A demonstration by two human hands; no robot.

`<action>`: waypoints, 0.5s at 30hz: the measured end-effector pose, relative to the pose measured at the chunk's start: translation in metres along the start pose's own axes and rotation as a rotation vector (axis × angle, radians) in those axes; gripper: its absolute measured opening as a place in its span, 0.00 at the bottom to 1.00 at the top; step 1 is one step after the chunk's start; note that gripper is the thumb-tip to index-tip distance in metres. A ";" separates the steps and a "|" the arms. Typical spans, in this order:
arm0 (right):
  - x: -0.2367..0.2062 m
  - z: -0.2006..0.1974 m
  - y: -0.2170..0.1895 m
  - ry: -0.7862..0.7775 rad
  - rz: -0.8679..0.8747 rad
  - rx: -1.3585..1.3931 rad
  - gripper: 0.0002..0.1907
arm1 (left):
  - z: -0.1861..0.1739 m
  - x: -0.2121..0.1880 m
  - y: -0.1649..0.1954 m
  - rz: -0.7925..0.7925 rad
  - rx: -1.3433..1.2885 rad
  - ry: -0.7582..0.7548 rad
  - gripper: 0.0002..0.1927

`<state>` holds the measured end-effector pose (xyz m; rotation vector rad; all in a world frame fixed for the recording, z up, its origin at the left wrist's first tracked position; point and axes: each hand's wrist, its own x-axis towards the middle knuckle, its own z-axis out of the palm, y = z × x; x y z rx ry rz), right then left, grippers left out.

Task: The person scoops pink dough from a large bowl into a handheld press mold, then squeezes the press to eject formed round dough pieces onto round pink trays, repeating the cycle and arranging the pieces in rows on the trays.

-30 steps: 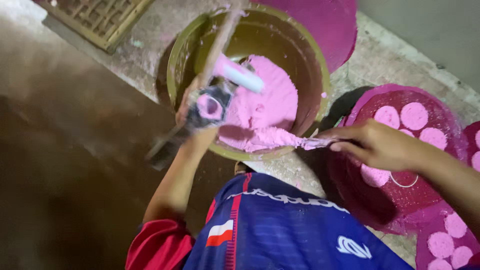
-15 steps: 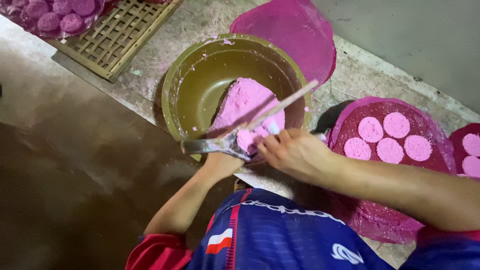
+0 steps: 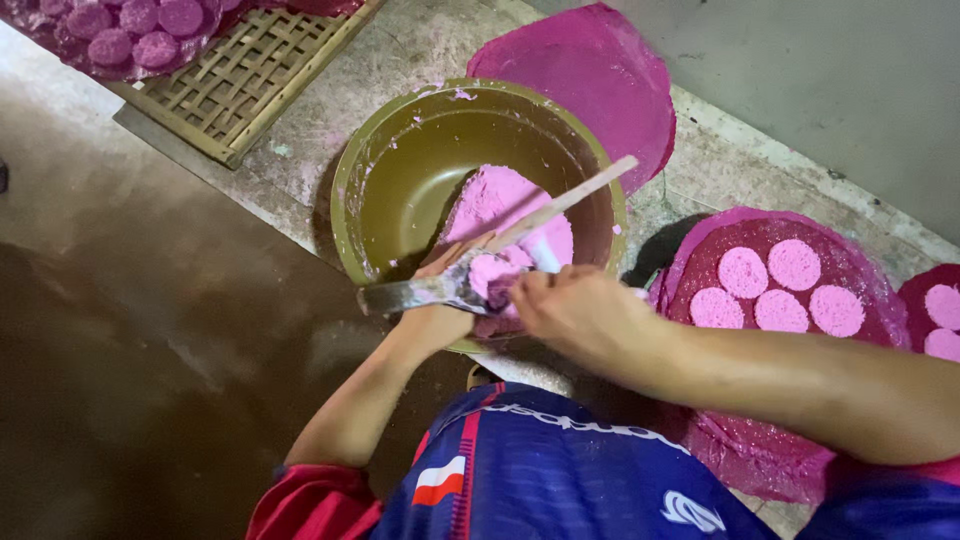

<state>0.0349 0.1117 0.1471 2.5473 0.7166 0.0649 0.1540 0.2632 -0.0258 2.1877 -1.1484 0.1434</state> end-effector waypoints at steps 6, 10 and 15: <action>-0.050 -0.043 0.052 -0.086 0.198 0.141 0.14 | -0.042 0.002 -0.016 -0.008 -0.490 0.298 0.29; -0.033 -0.030 0.053 -0.162 0.188 0.271 0.15 | -0.052 0.005 -0.004 -0.065 -0.027 0.206 0.37; 0.018 -0.012 0.010 -0.067 0.085 -0.081 0.08 | -0.024 0.020 0.013 0.062 0.157 0.241 0.32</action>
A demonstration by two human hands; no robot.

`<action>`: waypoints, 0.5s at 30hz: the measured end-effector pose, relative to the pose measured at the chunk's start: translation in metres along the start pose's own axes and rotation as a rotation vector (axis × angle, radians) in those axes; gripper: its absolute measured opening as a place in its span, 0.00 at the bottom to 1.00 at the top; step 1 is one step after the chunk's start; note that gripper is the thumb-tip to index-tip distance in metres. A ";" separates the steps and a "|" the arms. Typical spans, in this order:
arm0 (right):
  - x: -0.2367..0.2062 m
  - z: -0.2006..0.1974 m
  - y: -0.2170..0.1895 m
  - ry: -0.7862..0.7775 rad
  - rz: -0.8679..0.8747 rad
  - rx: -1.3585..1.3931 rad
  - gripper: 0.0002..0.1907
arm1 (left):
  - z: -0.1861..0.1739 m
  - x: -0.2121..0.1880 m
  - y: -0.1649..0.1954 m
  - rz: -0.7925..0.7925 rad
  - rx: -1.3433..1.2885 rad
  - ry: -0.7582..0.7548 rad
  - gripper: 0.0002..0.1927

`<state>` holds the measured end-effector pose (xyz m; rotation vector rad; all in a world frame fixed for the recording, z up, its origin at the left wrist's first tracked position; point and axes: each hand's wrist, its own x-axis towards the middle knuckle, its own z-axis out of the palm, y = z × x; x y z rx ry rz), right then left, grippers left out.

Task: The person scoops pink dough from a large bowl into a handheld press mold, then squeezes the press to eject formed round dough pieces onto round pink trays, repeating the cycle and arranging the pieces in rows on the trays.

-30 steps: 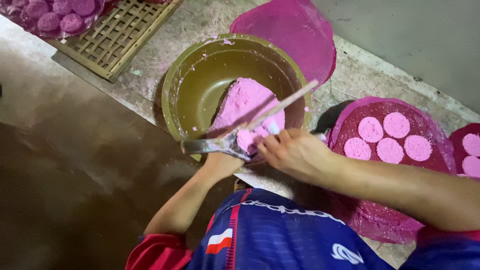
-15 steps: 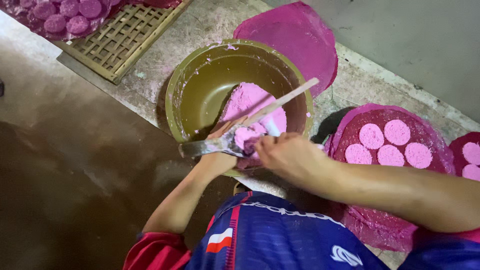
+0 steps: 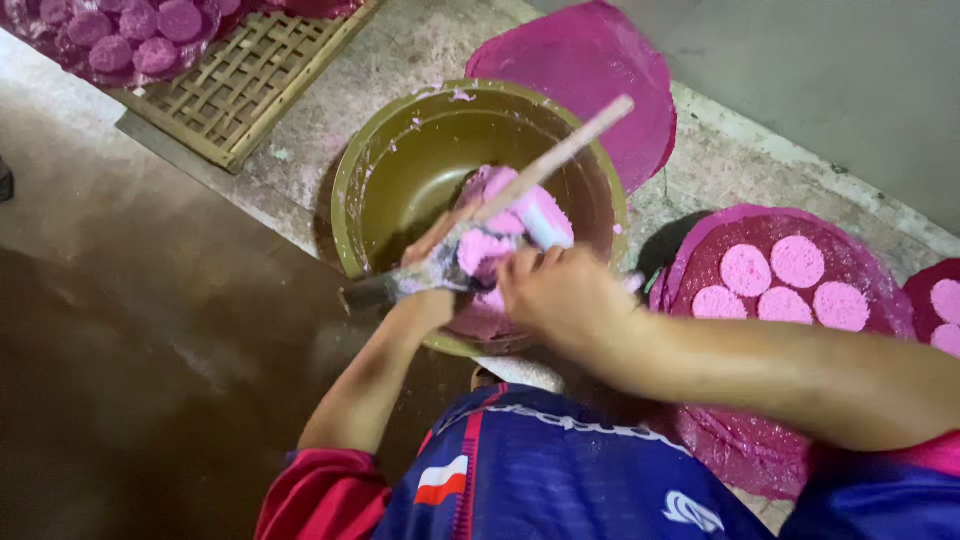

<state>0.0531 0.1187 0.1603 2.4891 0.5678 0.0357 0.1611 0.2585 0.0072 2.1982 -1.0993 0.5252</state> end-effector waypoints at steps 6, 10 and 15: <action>-0.041 -0.001 0.025 0.057 0.066 0.268 0.13 | 0.003 -0.003 -0.027 -0.564 -0.333 -0.283 0.12; -0.040 0.025 0.032 0.341 0.242 0.720 0.22 | 0.011 -0.006 -0.049 -0.357 -0.215 0.083 0.07; -0.002 0.096 -0.038 0.450 0.296 1.205 0.29 | 0.019 -0.011 -0.058 -0.222 0.028 0.204 0.18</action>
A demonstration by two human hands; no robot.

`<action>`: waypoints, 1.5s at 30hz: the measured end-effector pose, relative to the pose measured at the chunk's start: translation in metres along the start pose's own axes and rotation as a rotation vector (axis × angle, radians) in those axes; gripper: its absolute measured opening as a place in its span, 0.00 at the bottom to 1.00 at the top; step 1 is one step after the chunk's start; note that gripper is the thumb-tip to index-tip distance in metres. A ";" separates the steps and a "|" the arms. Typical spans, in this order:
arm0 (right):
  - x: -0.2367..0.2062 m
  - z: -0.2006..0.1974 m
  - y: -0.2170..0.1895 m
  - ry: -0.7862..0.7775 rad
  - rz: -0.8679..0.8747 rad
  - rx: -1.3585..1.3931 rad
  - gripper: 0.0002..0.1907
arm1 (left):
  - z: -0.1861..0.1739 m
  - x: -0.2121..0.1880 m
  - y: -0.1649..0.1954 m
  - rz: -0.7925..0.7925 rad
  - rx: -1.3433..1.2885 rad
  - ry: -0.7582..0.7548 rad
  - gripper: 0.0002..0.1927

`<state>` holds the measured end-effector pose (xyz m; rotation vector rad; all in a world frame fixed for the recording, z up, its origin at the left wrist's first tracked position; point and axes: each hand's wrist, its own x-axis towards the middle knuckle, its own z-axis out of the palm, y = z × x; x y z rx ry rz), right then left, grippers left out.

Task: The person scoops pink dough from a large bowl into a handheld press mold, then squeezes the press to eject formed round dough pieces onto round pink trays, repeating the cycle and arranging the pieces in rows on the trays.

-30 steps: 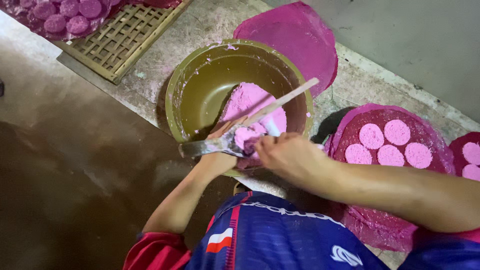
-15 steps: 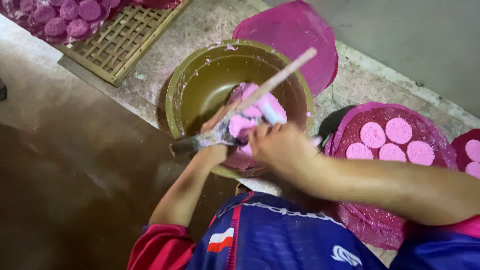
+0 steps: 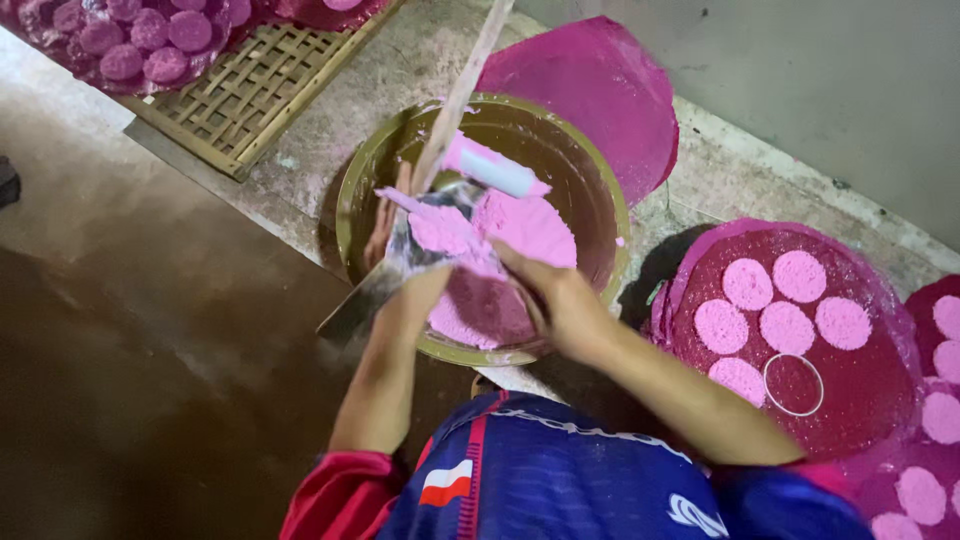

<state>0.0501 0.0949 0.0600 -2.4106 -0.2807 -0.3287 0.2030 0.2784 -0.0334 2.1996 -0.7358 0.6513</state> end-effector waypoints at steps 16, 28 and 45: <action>-0.014 0.023 0.037 -0.073 0.060 0.142 0.25 | 0.010 0.025 -0.010 -0.162 0.218 -0.169 0.43; 0.013 0.014 0.055 0.114 -0.067 0.711 0.45 | -0.003 -0.026 0.033 -0.454 -1.892 -0.670 0.02; -0.203 -0.117 0.002 0.259 -0.518 -0.145 0.06 | 0.018 -0.092 0.190 -0.024 -1.063 -1.176 0.31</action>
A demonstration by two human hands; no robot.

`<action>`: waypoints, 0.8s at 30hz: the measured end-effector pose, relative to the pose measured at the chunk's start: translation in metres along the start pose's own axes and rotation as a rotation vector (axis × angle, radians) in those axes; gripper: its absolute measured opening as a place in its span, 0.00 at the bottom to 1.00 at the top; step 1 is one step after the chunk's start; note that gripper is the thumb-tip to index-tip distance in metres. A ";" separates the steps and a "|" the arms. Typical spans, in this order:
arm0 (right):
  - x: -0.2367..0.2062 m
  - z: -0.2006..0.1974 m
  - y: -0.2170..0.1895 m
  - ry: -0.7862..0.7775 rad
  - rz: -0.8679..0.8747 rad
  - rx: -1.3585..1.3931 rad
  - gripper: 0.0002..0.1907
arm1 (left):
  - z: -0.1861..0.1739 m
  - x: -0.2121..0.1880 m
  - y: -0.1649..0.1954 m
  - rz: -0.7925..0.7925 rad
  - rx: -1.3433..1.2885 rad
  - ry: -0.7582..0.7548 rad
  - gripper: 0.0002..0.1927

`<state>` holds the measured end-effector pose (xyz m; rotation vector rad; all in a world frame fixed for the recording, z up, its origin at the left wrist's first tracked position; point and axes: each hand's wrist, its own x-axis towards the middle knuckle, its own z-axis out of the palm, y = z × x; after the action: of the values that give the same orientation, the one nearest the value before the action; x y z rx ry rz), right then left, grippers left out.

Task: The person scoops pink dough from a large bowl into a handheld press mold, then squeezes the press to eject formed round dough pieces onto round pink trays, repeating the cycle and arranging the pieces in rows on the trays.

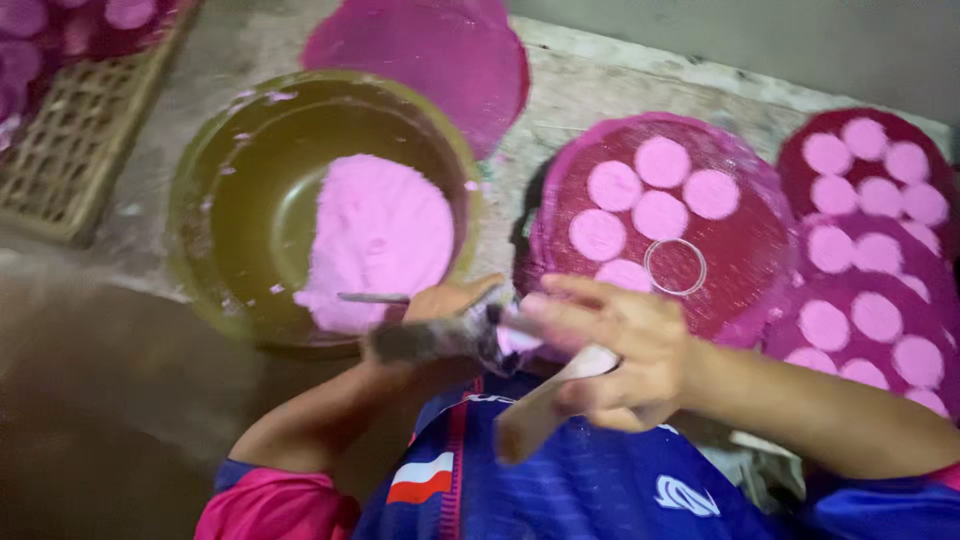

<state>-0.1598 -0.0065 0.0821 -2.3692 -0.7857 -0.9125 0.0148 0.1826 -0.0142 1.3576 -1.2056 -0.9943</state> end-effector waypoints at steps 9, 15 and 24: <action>-0.113 -0.031 -0.038 -0.021 0.658 0.220 0.41 | 0.081 0.083 0.022 0.016 0.386 -0.457 0.36; -0.231 -0.140 -0.025 -0.276 1.263 1.074 0.51 | 0.099 0.158 0.035 0.196 0.370 -0.416 0.39; -0.263 -0.160 -0.050 -0.142 1.903 1.092 0.44 | 0.175 0.238 -0.012 0.346 -1.583 -0.403 0.39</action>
<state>-0.4247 -0.1560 0.0112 -1.1606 0.8272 0.4621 -0.1165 -0.0810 -0.0395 -0.2899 -0.4960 -1.4443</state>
